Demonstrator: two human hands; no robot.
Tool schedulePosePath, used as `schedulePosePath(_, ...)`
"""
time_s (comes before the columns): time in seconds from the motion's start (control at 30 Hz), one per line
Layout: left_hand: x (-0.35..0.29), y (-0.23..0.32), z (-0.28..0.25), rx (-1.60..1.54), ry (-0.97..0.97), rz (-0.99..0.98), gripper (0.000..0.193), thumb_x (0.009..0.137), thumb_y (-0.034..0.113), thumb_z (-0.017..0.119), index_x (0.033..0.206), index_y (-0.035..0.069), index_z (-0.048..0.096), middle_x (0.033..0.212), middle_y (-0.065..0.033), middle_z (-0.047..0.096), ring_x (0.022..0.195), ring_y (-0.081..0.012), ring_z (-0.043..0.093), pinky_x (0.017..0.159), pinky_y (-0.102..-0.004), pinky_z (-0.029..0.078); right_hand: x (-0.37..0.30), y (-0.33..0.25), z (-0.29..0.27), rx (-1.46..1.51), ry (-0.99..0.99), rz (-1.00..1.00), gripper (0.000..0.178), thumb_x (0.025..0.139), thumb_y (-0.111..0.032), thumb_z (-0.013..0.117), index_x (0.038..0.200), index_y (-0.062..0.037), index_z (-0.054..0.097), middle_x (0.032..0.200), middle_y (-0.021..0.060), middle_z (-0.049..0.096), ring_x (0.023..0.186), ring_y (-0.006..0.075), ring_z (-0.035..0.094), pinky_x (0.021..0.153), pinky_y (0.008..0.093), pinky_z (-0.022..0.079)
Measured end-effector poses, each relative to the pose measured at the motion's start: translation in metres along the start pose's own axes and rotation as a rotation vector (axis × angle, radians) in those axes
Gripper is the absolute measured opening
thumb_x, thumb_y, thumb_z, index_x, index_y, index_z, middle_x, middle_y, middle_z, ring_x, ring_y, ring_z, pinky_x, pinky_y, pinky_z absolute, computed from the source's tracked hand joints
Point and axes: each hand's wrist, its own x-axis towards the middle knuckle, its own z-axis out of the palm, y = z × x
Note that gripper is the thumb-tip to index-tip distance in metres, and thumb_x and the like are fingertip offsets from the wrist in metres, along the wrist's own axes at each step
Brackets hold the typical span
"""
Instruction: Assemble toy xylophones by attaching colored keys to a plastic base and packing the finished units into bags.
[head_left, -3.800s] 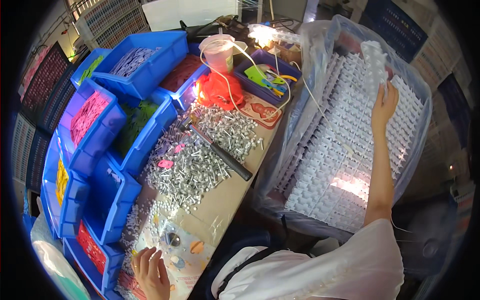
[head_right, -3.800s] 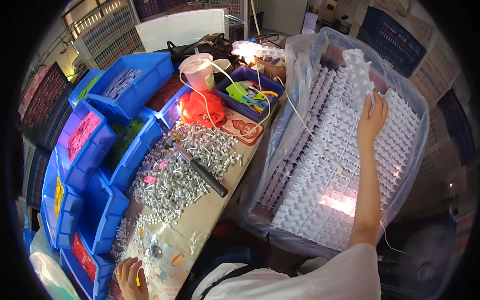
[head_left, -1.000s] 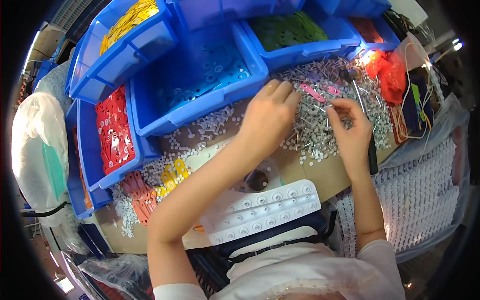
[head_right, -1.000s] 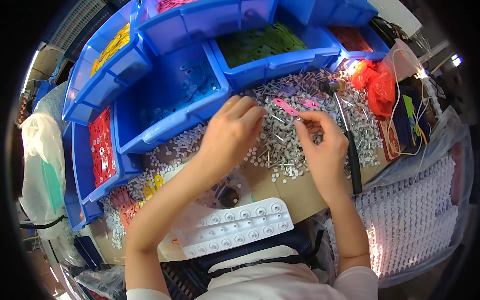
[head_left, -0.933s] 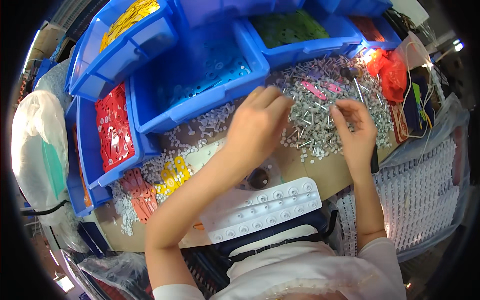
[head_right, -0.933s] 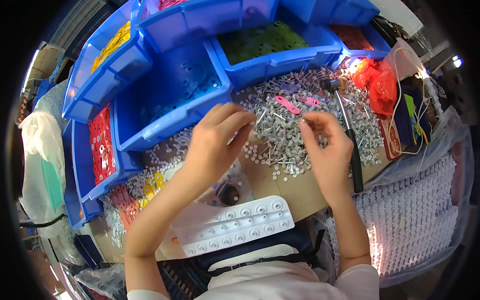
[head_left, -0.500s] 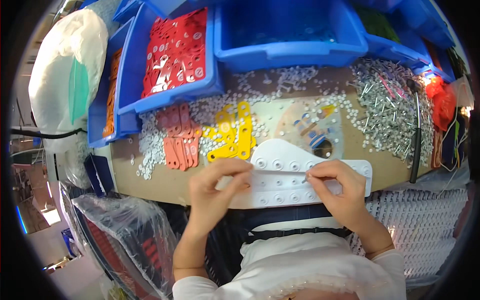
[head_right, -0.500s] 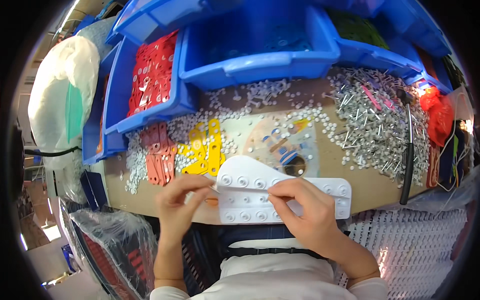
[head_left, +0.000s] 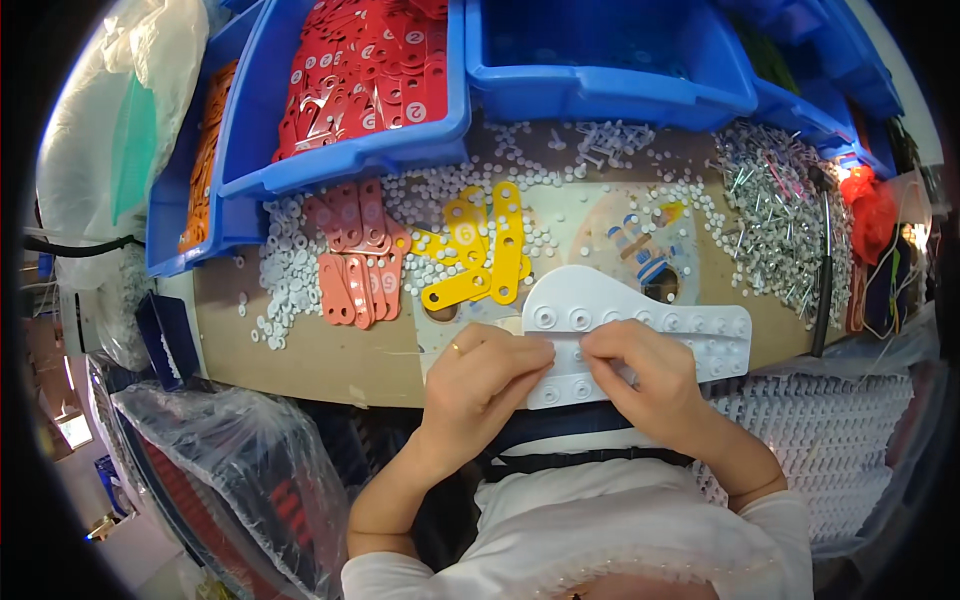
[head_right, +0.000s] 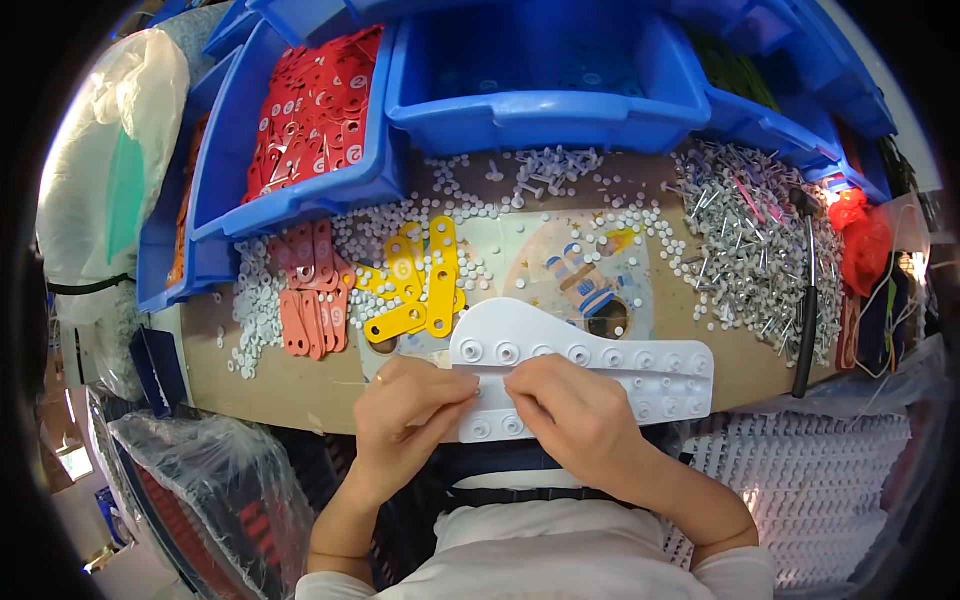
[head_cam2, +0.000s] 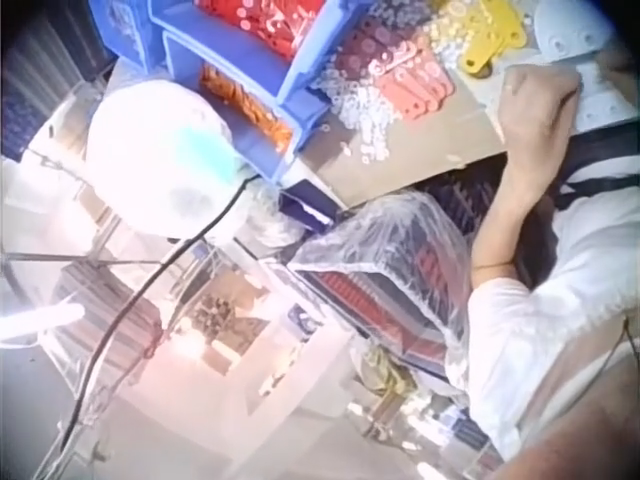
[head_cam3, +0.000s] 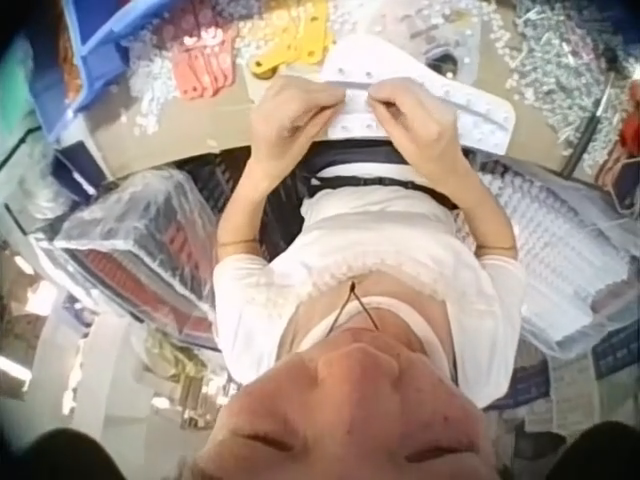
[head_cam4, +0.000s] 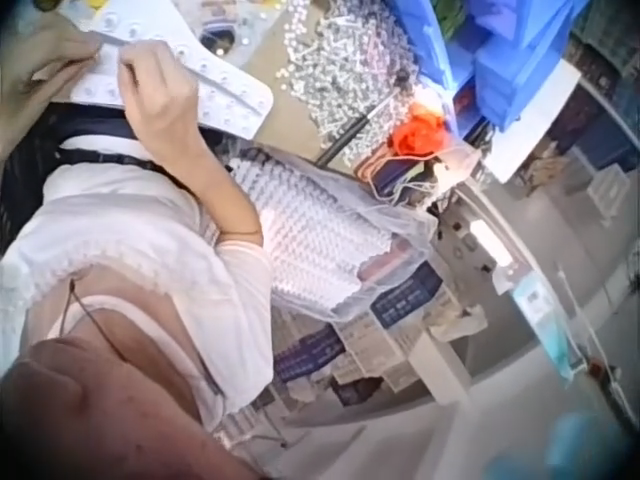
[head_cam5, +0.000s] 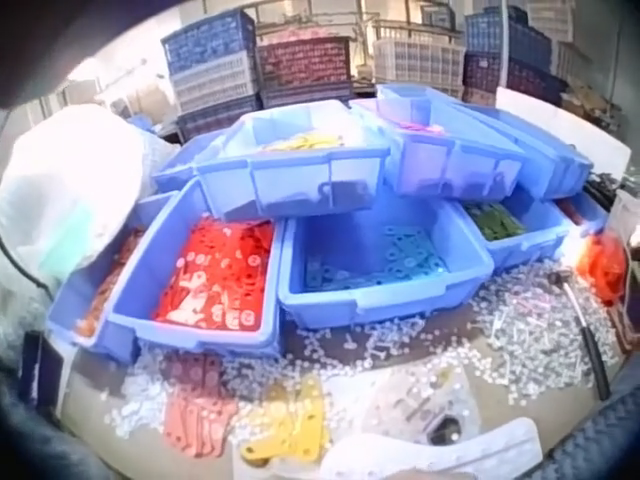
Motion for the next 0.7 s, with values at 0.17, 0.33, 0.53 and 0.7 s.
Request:
schedulePosePath(0.17,0.001,0.006,-0.004,0.179,-0.098,0.153,0.027,0.072,0.01,0.077,0.098,0.006,0.07,0.107,-0.0083,0.066,0.092,-0.0252,0.06,0.075,-0.0334,0.05,-0.003,0.001,-0.01,-0.165,-0.029,-0.24,0.022,0.073,0.002,0.073,0.093,-0.0032,0.065,0.096,0.011,0.065,0.085,0.0278,0.066,0.073,0.0364,0.054)
schedulePosePath(0.33,0.034,0.02,-0.016,0.067,0.056,-0.121,0.012,0.085,0.004,0.064,0.095,0.002,0.07,0.1,-0.0124,0.065,0.093,-0.0276,0.061,0.082,-0.0363,0.048,0.04,0.05,-0.088,-0.475,0.214,-0.037,0.014,0.081,-0.009,0.069,0.093,-0.0018,0.068,0.1,0.0117,0.064,0.096,0.0278,0.06,0.084,0.0387,0.049)
schedulePosePath(0.53,0.123,0.034,0.03,0.19,-0.126,0.299,0.011,0.084,0.002,0.066,0.095,0.001,0.066,0.097,-0.0122,0.065,0.088,-0.0309,0.063,0.075,-0.0368,0.049,0.077,0.123,-0.113,-0.873,0.23,-0.142,0.012,0.079,-0.009,0.07,0.089,-0.0024,0.068,0.089,0.0092,0.058,0.095,0.0284,0.056,0.084,0.0389,0.045)
schedulePosePath(0.7,0.178,0.009,0.062,0.192,-0.203,0.284,0.014,0.084,0.002,0.064,0.098,0.001,0.064,0.095,-0.0147,0.064,0.088,-0.0342,0.063,0.074,-0.0406,0.05,0.045,0.112,-0.125,-0.63,0.506,-0.048,0.011,0.079,-0.003,0.071,0.09,-0.0027,0.069,0.09,0.0073,0.061,0.086,0.0225,0.057,0.076,0.0319,0.045)
